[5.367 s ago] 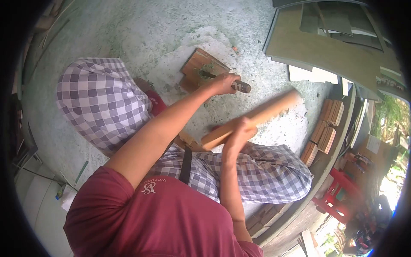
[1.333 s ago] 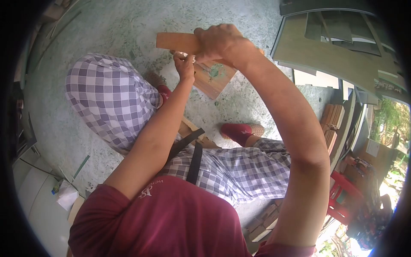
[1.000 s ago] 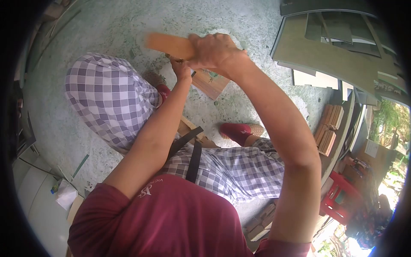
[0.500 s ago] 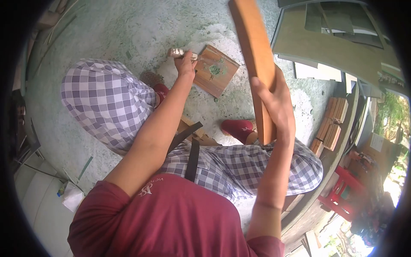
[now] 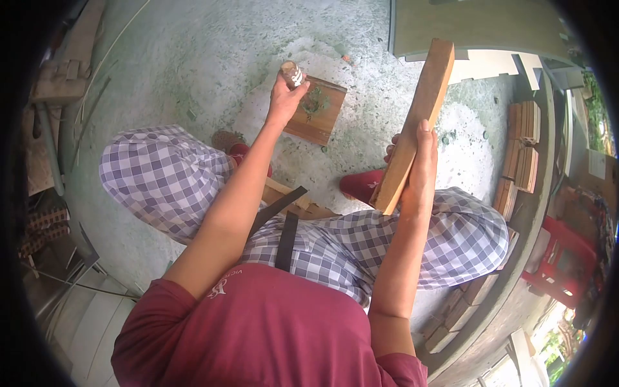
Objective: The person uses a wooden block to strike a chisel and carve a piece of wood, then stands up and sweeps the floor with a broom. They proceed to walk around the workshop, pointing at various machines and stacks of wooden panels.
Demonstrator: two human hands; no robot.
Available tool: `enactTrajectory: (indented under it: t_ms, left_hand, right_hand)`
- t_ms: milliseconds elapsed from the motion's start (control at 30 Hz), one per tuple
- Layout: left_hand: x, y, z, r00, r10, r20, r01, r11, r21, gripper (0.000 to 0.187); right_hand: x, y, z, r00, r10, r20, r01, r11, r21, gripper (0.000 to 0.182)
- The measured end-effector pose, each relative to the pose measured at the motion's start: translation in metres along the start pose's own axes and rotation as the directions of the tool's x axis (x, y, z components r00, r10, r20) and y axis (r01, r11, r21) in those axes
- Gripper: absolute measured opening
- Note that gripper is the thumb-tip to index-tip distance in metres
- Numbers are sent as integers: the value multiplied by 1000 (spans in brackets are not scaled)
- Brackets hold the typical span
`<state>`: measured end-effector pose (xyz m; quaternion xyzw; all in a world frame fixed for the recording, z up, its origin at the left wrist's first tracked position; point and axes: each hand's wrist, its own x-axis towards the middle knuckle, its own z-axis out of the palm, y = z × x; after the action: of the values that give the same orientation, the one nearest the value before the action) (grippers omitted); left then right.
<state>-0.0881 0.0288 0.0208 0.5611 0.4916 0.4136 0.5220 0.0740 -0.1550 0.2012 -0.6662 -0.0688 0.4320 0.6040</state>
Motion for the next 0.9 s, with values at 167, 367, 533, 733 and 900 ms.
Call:
enactTrajectory:
  t_ms: [167,367,533,733,900]
  left_hand:
    - [-7,4,5,996,12,86,-29,978,205,35]
    - [-24,49,3,987,-59,147,14,957,289,43]
    - [-20,22,15,987,84,135,-103,984,146,34]
    - [-38,22,40,978,147,147,-151,988,16,24]
    - [-47,21,58,943,330,40,-333,940,71,17]
  right_hand:
    - [-1,8,6,998,-44,35,44,999,-13,46]
    - [-8,8,18,991,-120,66,132,964,-231,47]
    - [-12,13,26,977,-170,128,201,932,-302,46]
    - [-28,32,44,895,-424,139,446,859,-253,55]
    - [-26,83,42,964,-211,158,264,797,-543,67]
